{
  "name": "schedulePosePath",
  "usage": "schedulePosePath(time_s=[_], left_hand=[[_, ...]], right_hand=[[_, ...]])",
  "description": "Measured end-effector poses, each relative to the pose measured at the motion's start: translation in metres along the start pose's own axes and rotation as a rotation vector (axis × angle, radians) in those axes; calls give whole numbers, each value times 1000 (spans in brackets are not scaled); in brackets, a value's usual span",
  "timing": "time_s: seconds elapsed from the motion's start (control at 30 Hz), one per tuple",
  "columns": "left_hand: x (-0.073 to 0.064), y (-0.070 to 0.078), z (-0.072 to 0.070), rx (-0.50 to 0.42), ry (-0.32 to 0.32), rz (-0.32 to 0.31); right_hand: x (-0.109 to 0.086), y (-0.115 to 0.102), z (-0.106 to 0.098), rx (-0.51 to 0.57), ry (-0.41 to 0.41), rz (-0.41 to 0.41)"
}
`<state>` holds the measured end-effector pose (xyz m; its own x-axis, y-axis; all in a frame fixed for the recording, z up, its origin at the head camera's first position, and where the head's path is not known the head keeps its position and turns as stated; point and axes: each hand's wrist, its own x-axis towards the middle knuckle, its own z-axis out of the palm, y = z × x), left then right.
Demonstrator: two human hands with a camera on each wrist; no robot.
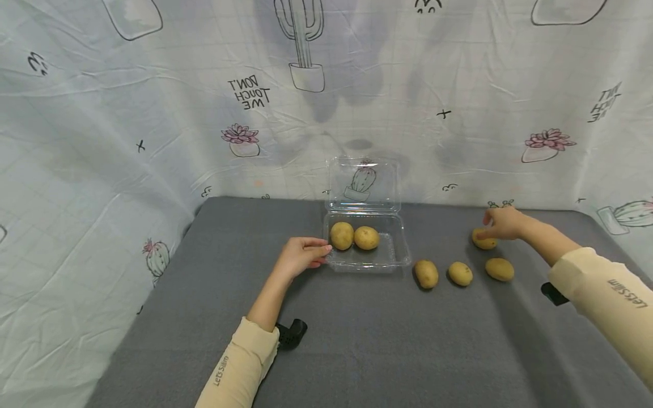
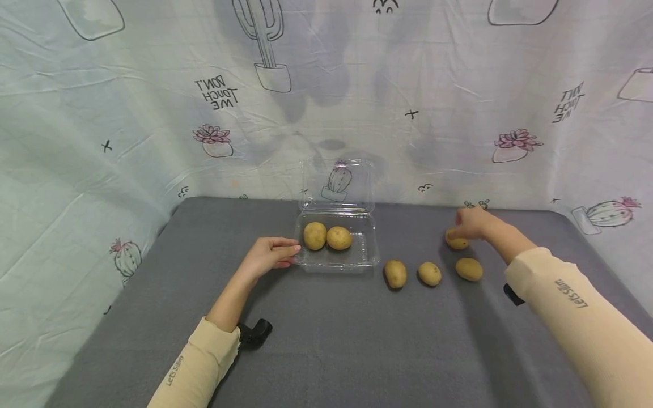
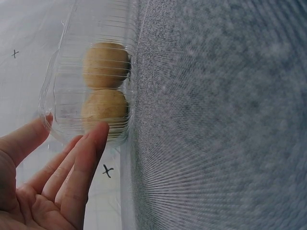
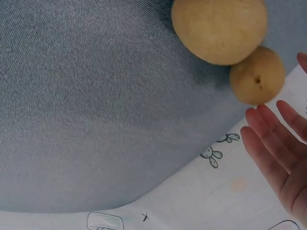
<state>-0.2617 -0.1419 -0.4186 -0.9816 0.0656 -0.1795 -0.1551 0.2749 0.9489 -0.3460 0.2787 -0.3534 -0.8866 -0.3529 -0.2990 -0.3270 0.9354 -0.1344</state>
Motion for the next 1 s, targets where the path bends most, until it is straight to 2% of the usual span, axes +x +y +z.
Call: schedulePosePath(time_s=[0.33,0.73,0.87,1.0], left_hand=[[0,1,0,3,-6,1],[0,0,0,2,-12,4],[-1,1,0,3,-12,-1],[-1,2,-1,4,-11,-7]], right_hand=[[2,3,13,6,20,34],[6,4,27,38,98,-4],[6,0,24,18,138,-40],[8,-9,12,27,176,-64]])
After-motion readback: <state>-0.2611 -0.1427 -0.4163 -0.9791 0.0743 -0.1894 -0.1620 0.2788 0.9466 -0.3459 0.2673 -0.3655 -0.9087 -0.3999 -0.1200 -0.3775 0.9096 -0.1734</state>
